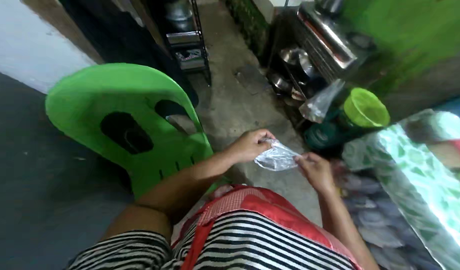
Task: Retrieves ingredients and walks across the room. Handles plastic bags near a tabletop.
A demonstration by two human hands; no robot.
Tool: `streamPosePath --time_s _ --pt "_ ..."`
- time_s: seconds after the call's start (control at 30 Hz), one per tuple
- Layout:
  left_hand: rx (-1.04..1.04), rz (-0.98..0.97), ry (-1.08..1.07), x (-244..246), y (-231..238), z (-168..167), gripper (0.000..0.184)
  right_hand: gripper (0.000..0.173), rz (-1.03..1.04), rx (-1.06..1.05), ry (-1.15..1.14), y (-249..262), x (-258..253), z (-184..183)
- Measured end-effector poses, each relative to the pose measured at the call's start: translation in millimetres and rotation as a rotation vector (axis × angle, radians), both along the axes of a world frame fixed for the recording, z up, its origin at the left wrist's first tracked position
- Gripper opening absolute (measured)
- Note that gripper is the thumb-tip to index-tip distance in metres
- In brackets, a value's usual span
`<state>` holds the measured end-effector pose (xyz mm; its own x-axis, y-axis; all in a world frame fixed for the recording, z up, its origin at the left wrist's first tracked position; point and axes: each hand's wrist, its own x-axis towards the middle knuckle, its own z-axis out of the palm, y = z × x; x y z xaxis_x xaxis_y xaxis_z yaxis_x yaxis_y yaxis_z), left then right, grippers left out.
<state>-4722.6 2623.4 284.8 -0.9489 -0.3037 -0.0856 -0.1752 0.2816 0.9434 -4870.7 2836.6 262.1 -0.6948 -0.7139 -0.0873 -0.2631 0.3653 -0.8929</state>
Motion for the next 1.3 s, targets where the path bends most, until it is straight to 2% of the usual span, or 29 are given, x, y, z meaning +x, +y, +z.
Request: streamPosePath --time_s 0.1,0.2,0.33,0.4,0.43,0.5,0.53,0.6,0.67,0.73,0.83,0.87,0.93,1.07,1.13,1.17,1.23,1.27,1.3 --pt "-0.15 0.023 0.045 -48.6 -42.9 0.3 0.015 0.017 0.022 0.019 0.133 -38.9 -54.7 -1.4" --pt "-0.417 0.065 0.067 -100.7 -87.5 -13.1 0.021 0.021 0.098 0.063 0.261 -79.0 -110.2 -6.2" --pt "-0.722 0.16 0.091 -174.8 -154.1 -36.2 0.024 0.046 0.449 0.089 0.469 -141.8 -190.1 -13.4" --pt "-0.696 0.186 0.039 -209.0 -187.5 -37.3 0.023 0.049 0.578 0.241 0.52 -186.5 -232.1 -11.8" --pt "-0.607 0.191 -0.014 -224.9 -202.6 -32.7 0.022 0.048 0.627 0.396 0.517 -214.3 -255.1 -8.3" --pt "-0.302 0.172 -0.126 -255.0 -232.8 -21.6 0.036 0.045 0.668 0.673 0.519 -277.1 -300.3 -2.1" --pt "-0.174 0.139 -0.131 -269.1 -249.5 -18.0 0.043 0.042 0.664 0.735 0.521 -310.3 -321.8 1.1" --pt "-0.041 0.079 -0.027 -288.7 -278.4 -16.9 0.047 0.041 0.662 0.75 0.509 -371.6 -354.6 7.2" --pt "-0.004 0.105 0.076 -302.6 -304.1 -20.2 0.042 0.052 0.647 0.727 0.514 -430.3 -377.6 10.1" --pt "-0.027 0.239 0.05 -313.8 -339.4 -21.5 0.038 0.066 0.669 0.756 0.555 -494.3 -392.7 14.3" --pt "-0.211 0.517 -0.173 -327.5 -406.0 -27.5 0.027 0.092 0.734 0.796 0.64 -589.0 -408.6 11.6" --pt "-0.323 0.592 -0.278 -333.4 -432.3 -32.9 0.036 0.097 0.752 0.788 0.648 -620.2 -415.1 9.5" --pt "-0.468 0.681 -0.475 -346.6 -490.5 -45.0 0.047 0.099 0.792 0.758 0.661 -680.2 -430.1 5.6" --pt "-0.514 0.729 -0.668 -383.7 -620.7 -43.4 0.028 0.086 0.841 0.816 0.681 -788.3 -470.8 22.6" --pt "-0.608 0.754 -0.621 -401.1 -684.0 -18.5 0.027 0.077 0.742 0.711 0.693 -832.7 -498.0 40.6" --pt "-0.695 0.788 -0.512 -408.6 -705.4 -4.4 0.024 0.072 0.664 0.574 0.71 -846.2 -510.8 48.3" --pt "-0.967 0.864 -0.096 -422.9 -739.3 17.3 0.018 0.061 0.504 0.096 0.828 -869.9 -536.0 46.9" --pt "-1.087 0.86 0.118 -432.5 -757.0 15.9 0.017 0.053 0.432 -0.207 0.939 -886.2 -550.4 29.0" --pt "-1.153 0.82 0.186 -443.7 -776.8 4.4 0.012 0.041 0.407 -0.481 0.989 -910.8 -565.4 3.1"
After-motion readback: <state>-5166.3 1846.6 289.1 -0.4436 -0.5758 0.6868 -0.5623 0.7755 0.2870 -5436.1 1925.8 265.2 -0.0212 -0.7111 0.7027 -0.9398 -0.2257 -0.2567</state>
